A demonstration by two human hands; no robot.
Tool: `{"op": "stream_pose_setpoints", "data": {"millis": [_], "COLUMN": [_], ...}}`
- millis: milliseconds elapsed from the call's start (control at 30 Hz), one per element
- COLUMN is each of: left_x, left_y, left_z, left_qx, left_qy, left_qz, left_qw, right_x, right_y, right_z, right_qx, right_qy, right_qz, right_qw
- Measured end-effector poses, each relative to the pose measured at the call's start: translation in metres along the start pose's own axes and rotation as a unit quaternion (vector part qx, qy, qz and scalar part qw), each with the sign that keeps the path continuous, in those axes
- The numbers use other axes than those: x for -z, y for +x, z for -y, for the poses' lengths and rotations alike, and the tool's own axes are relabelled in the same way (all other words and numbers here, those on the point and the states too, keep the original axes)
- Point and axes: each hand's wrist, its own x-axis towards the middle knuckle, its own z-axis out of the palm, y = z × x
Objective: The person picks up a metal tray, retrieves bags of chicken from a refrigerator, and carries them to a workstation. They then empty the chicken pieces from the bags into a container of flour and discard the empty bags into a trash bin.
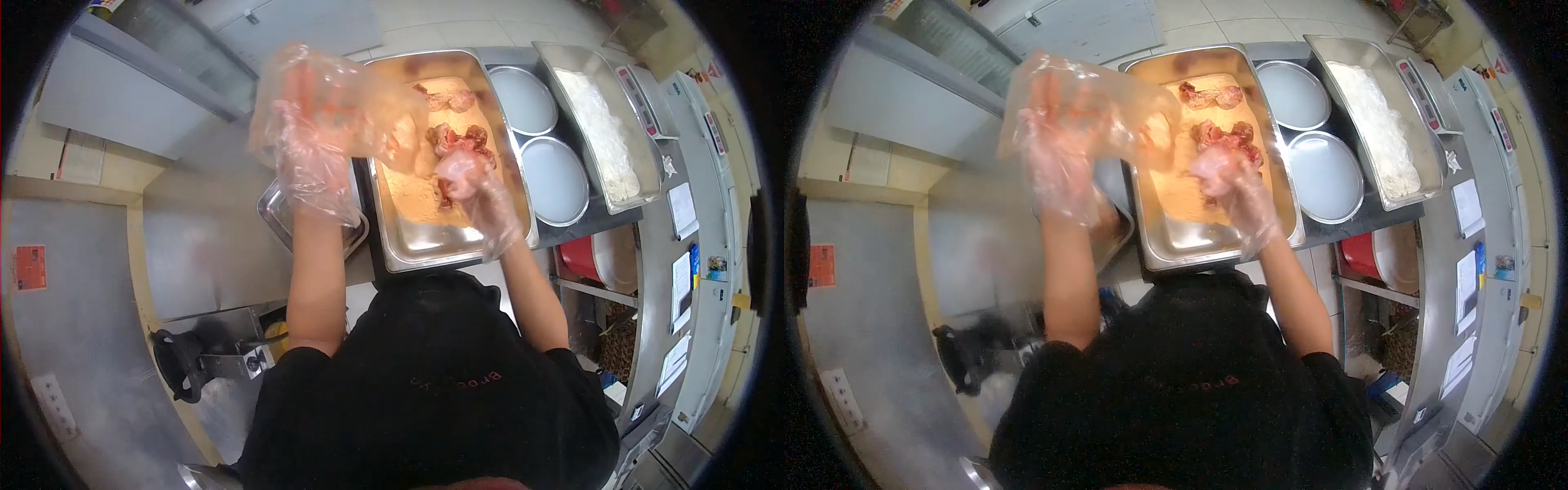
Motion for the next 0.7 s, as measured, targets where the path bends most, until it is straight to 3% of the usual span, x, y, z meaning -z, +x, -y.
{"op": "stream_pose_setpoints", "data": {"millis": [100,133,167,200,233,267,300,367,400,433,467,600,667,700], "left_x": [-0.005,-0.008,-0.008,-0.008,-0.007,-0.002,0.004,0.018,0.024,0.029,0.035,0.038,0.035,0.034], "left_y": [-0.001,-0.002,-0.003,-0.005,-0.006,-0.007,-0.009,-0.013,-0.015,-0.016,-0.018,-0.037,-0.042,-0.045], "left_z": [-0.011,-0.013,-0.013,-0.013,-0.013,-0.012,-0.008,0.004,0.012,0.02,0.027,0.041,0.046,0.049], "left_qx": [-0.039,-0.059,-0.059,-0.066,-0.074,-0.075,-0.07,-0.064,-0.037,-0.009,-0.01,0.001,-0.013,0.001], "left_qy": [0.007,0.004,0.003,-0.013,-0.029,-0.029,-0.062,-0.095,-0.109,-0.123,-0.122,-0.003,0.062,0.128], "left_qz": [-0.007,-0.009,-0.007,0.0,0.006,0.006,0.016,0.024,0.012,0.001,0.003,-0.063,-0.104,-0.119], "left_qw": [0.999,0.998,0.998,0.998,0.997,0.997,0.996,0.993,0.993,0.992,0.992,0.998,0.993,0.985], "right_x": [-0.001,-0.013,-0.003,0.017,0.036,0.05,0.028,-0.014,-0.009,0.002,0.006,-0.019,-0.003,0.001], "right_y": [0.014,0.01,0.013,0.021,0.028,0.03,0.022,0.003,0.007,0.015,0.021,0.016,0.024,0.023], "right_z": [0.035,0.051,0.051,0.049,0.044,0.035,0.041,0.045,0.034,0.018,0.009,0.016,0.014,0.014], "right_qx": [0.013,-0.043,-0.041,-0.006,0.029,0.126,0.127,-0.01,-0.01,-0.063,-0.111,-0.093,0.006,0.002], "right_qy": [-0.064,-0.171,-0.171,-0.375,-0.563,-0.642,-0.642,-0.399,-0.399,-0.138,0.134,0.209,-0.007,-0.007], "right_qz": [-0.003,-0.058,-0.058,-0.044,-0.027,-0.015,-0.014,-0.086,-0.086,-0.011,0.067,0.047,0.011,0.012], "right_qw": [0.998,0.983,0.983,0.926,0.826,0.756,0.756,0.913,0.913,0.988,0.983,0.972,1.0,1.0]}}
